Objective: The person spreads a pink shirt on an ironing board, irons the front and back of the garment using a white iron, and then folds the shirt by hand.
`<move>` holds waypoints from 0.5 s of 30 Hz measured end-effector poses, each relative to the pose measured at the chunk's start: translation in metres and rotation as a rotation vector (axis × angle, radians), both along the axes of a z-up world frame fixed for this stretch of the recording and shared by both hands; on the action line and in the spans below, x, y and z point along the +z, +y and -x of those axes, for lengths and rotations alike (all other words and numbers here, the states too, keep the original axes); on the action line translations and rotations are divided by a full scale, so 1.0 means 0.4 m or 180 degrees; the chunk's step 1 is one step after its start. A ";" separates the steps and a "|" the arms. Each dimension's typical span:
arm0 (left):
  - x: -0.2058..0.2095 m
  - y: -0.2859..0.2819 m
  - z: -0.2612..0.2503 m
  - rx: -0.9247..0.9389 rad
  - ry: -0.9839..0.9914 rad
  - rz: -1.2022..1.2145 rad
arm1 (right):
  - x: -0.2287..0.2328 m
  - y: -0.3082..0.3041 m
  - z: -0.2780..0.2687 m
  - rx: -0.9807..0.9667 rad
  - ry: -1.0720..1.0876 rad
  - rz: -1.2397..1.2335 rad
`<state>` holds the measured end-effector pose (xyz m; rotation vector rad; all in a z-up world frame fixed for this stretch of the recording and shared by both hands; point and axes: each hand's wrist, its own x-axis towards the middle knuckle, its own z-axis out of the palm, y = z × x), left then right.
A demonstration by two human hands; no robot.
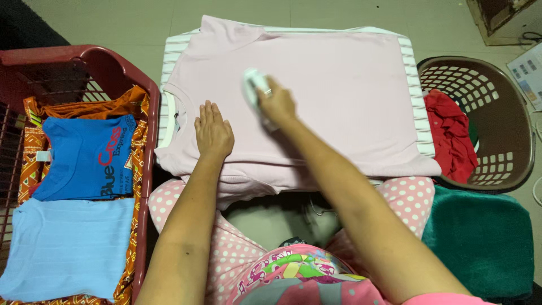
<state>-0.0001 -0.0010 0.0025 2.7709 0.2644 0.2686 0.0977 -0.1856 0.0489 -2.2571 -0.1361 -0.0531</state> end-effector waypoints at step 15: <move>-0.005 -0.001 -0.003 0.0024 0.0019 -0.0037 | -0.126 -0.916 -0.194 -0.1930 -0.1104 -0.0072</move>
